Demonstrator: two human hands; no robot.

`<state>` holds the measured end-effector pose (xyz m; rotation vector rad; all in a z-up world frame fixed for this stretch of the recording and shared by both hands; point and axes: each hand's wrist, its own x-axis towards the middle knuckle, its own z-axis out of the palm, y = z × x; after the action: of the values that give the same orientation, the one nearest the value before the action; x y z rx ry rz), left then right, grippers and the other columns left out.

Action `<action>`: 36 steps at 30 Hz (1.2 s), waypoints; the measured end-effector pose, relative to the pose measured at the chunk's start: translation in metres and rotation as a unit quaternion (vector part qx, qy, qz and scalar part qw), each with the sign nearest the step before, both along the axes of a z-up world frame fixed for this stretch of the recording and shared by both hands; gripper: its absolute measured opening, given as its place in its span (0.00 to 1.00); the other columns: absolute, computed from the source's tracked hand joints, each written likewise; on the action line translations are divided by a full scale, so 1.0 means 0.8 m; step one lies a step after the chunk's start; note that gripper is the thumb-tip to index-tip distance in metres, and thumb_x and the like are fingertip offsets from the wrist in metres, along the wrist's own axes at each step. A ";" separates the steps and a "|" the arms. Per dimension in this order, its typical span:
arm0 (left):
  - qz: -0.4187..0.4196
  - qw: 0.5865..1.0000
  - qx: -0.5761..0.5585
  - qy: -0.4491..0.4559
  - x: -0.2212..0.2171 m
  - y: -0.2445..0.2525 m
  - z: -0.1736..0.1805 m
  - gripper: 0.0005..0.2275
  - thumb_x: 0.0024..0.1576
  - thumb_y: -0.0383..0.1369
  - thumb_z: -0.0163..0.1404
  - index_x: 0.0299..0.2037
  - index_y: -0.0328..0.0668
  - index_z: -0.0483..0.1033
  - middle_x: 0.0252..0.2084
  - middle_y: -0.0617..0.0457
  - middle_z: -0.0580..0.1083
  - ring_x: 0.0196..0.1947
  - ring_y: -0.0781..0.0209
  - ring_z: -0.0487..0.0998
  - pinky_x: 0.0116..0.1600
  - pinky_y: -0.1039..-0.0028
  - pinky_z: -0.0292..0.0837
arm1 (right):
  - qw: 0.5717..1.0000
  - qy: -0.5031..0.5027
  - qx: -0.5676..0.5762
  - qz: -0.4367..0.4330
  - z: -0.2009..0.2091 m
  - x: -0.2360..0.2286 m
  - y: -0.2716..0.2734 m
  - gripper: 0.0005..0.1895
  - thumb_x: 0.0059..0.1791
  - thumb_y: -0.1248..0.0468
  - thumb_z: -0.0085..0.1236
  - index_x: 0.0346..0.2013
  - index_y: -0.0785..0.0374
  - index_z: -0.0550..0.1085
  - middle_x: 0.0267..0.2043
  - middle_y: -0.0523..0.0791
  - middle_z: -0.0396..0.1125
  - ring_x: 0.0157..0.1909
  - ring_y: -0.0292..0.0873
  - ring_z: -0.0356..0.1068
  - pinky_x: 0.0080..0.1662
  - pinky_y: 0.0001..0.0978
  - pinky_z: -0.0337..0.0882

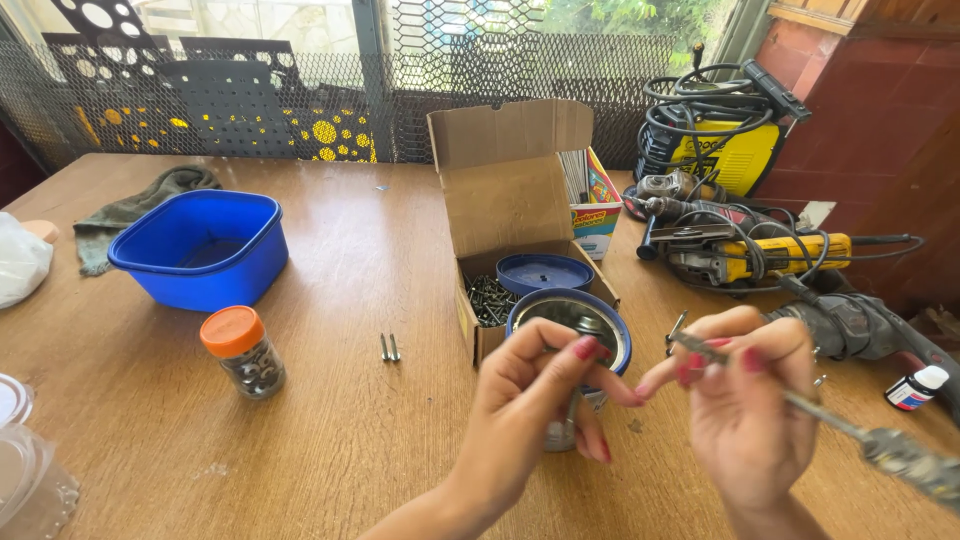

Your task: Assembling bolts by adding washers and nuts and using a screwdriver to tighten them at a workbench.

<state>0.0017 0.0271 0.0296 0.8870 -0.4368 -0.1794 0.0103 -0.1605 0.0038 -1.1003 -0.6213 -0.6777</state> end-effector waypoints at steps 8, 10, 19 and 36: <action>0.063 0.997 0.022 -0.029 0.002 0.020 0.013 0.11 0.65 0.36 0.44 0.37 0.36 0.66 0.29 0.31 0.80 0.13 0.51 0.74 0.22 0.72 0.72 | 0.961 0.121 -0.196 -0.154 0.061 0.015 -0.067 0.28 0.60 0.54 0.34 0.16 0.59 0.52 0.13 0.47 0.49 0.16 0.43 0.51 0.22 0.31 0.53; 0.058 0.998 0.023 -0.028 0.003 0.019 0.010 0.11 0.65 0.36 0.44 0.36 0.36 0.66 0.28 0.31 0.79 0.13 0.50 0.75 0.23 0.72 0.72 | 0.934 0.167 -0.268 -0.168 0.061 0.021 -0.084 0.30 0.62 0.54 0.35 0.16 0.59 0.51 0.11 0.46 0.51 0.15 0.43 0.52 0.24 0.32 0.55; 0.059 0.993 0.101 -0.005 0.032 0.023 -0.038 0.09 0.64 0.35 0.45 0.37 0.36 0.68 0.27 0.32 0.82 0.14 0.52 0.78 0.21 0.73 0.75 | 0.776 0.364 -0.438 -0.270 0.046 0.074 -0.129 0.20 0.54 0.51 0.56 0.23 0.58 0.77 0.14 0.39 0.51 0.17 0.35 0.48 0.28 0.31 0.51; 0.091 0.972 0.200 0.080 0.077 0.052 -0.054 0.08 0.60 0.29 0.53 0.35 0.28 0.77 0.24 0.31 0.86 0.15 0.50 0.81 0.20 0.71 0.74 | 0.613 0.416 -0.603 -0.294 0.041 0.233 -0.170 0.17 0.52 0.51 0.50 0.34 0.50 0.86 0.31 0.39 0.78 0.36 0.39 0.73 0.40 0.34 0.64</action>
<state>0.0633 0.0691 -0.0133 1.2936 -0.1661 -0.1716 0.1968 -0.2965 0.0363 -2.7535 0.2827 -0.0861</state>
